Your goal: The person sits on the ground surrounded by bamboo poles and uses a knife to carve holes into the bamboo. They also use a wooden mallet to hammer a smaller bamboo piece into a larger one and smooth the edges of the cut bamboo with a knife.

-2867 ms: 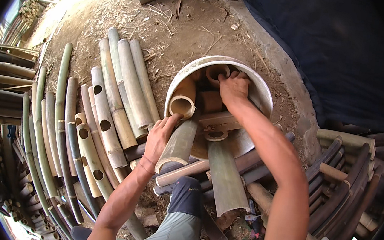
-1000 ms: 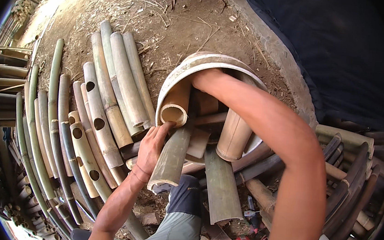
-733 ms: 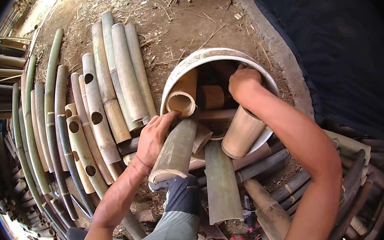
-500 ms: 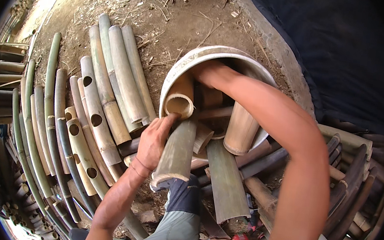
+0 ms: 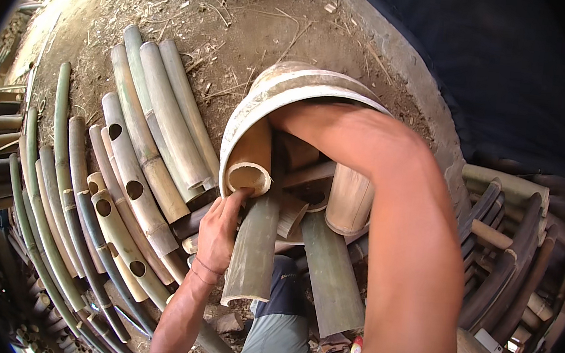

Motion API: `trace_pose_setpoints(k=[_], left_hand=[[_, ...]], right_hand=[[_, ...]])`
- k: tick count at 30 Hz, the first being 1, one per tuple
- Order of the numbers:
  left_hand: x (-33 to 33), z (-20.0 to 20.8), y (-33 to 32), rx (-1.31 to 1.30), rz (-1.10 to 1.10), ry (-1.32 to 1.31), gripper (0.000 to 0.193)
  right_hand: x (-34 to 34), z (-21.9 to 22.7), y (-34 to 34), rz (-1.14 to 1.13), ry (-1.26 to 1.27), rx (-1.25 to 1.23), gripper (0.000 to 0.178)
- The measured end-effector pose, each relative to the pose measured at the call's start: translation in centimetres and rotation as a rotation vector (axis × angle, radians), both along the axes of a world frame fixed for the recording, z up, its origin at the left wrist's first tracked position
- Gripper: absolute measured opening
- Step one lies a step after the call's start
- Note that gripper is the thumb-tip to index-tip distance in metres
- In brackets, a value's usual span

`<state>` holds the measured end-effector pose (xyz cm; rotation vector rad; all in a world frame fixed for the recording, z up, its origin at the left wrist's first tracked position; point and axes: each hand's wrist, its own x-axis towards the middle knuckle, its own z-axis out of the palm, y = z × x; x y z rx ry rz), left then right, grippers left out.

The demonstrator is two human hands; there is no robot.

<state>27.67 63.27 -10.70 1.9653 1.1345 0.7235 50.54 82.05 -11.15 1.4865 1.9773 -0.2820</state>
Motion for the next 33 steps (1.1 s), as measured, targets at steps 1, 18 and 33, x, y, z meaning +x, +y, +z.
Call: trace_pose_setpoints(k=[1, 18, 33], left_hand=[[-0.1, -0.1, -0.2, -0.004, -0.002, 0.007, 0.060], [-0.8, 0.0, 1.4, -0.007, 0.040, -0.042, 0.054], [2.5, 1.8, 7.8, 0.126, -0.006, -0.016, 0.053]], right_hand=[[0.1, -0.1, -0.1, -0.003, -0.006, -0.006, 0.033], [0.6, -0.1, -0.4, 0.007, -0.101, -0.012, 0.030], [4.7, 17.4, -7.8, -0.196, 0.850, 0.349, 0.027]])
